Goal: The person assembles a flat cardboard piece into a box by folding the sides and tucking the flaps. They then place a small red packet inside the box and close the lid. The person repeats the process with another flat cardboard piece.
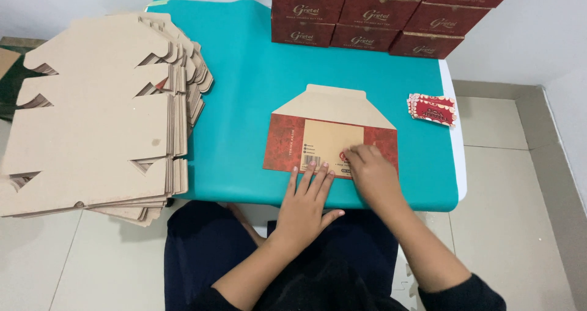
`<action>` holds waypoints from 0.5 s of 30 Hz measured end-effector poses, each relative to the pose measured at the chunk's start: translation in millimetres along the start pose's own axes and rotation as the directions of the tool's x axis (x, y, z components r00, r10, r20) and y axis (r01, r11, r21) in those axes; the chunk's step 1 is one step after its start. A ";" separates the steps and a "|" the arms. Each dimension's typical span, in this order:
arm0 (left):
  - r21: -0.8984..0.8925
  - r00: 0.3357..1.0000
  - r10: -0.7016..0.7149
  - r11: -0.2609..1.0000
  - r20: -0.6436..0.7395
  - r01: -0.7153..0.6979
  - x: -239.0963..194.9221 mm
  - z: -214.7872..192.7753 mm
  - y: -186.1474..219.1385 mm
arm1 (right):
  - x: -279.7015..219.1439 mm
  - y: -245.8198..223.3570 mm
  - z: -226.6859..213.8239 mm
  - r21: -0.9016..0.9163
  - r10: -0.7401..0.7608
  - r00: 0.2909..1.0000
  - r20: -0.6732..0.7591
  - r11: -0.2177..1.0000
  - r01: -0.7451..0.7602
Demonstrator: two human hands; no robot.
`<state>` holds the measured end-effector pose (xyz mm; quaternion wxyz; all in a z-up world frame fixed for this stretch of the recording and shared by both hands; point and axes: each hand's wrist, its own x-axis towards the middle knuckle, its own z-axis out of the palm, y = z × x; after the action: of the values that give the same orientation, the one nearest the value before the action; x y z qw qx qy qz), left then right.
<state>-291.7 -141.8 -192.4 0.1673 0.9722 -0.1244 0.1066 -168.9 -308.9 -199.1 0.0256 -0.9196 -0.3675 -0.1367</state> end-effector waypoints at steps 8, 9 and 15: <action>-0.027 0.998 -0.009 1.000 0.067 0.011 2.2 -4.0 0.6 | -45.7 -46.4 -19.9 -0.090 0.131 0.977 -0.169 0.985 -0.148; -0.033 0.997 -0.010 0.999 0.072 0.012 2.3 -4.5 1.0 | -44.0 -49.7 -17.1 -0.127 0.114 0.974 -0.198 0.982 -0.141; -0.015 0.997 0.013 1.000 0.082 -0.012 0.9 -2.8 -8.5 | -34.4 -70.1 0.3 -0.089 0.050 0.966 -0.252 0.993 -0.075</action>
<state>-288.9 -133.2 -192.1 0.1686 0.9737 -0.1379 0.0668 -240.4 -280.8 -212.4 0.0311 -0.9063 -0.3251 -0.2683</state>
